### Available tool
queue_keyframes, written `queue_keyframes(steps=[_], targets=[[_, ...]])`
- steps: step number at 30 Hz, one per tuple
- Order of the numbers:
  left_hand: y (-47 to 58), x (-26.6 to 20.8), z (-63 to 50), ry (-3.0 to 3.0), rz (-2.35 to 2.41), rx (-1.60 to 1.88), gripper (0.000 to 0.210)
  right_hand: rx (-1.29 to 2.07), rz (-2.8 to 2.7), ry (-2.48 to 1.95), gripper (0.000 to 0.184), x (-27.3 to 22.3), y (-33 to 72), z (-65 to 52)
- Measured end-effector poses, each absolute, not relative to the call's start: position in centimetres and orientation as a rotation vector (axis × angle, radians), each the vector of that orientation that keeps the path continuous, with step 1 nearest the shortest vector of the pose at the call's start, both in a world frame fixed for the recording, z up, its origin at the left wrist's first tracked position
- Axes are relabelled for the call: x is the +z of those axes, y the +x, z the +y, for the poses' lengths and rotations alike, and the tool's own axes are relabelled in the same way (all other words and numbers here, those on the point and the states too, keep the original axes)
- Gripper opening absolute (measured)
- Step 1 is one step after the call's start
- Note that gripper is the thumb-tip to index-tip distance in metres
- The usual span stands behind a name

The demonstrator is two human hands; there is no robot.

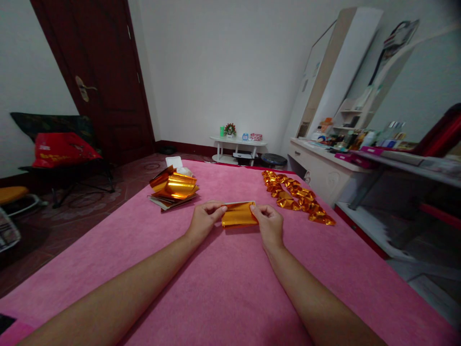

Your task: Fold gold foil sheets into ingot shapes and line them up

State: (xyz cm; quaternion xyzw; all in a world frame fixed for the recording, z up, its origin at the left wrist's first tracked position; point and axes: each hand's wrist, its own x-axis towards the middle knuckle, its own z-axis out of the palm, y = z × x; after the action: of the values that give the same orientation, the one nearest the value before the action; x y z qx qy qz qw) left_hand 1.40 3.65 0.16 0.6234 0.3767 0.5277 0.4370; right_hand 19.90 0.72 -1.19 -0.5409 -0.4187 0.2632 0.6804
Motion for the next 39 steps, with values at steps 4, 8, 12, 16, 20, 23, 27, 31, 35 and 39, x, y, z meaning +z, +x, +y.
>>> queue_keyframes(steps=[4, 8, 12, 16, 20, 23, 27, 31, 35, 39], targets=[[1.24, 0.25, 3.51, 1.597, 0.928, 1.297, 0.026, 0.582, -0.901, -1.204, 0.029, -1.2, 19.89, 0.8], [1.24, 0.19, 3.44, 1.561, 0.945, 1.293, 0.024, 0.624, -0.897, -1.165, 0.028, -1.24, 19.88, 0.75], [1.19, -0.12, 3.67, 1.554, 0.971, 1.309, 0.022, 0.676, -0.913, -1.107, 0.027, -1.3, 19.82, 0.75], [1.08, -0.22, 3.85, 1.604, 0.977, 1.344, 0.02, 0.688, -0.931, -1.076, 0.025, -1.27, 19.74, 0.72], [1.04, -0.09, 3.83, 1.614, 0.982, 1.366, 0.018, 0.682, -0.926, -1.088, 0.021, -1.14, 19.76, 0.6], [1.03, -0.03, 3.75, 1.606, 0.994, 1.382, 0.017, 0.677, -0.917, -1.093, 0.021, -1.12, 19.82, 0.58], [1.0, -0.15, 3.74, 1.59, 0.995, 1.378, 0.018, 0.672, -0.909, -1.092, 0.021, -1.22, 19.86, 0.65], [0.99, -0.42, 3.85, 1.574, 0.989, 1.37, 0.018, 0.644, -0.903, -1.089, 0.022, -1.2, 19.84, 0.72], [1.09, -0.44, 3.83, 1.5, 0.98, 1.375, 0.016, 0.634, -0.9, -1.077, 0.022, -1.04, 19.79, 0.69], [1.25, -0.22, 3.7, 1.408, 0.963, 1.371, 0.015, 0.643, -0.895, -1.064, 0.022, -1.06, 19.79, 0.68]])
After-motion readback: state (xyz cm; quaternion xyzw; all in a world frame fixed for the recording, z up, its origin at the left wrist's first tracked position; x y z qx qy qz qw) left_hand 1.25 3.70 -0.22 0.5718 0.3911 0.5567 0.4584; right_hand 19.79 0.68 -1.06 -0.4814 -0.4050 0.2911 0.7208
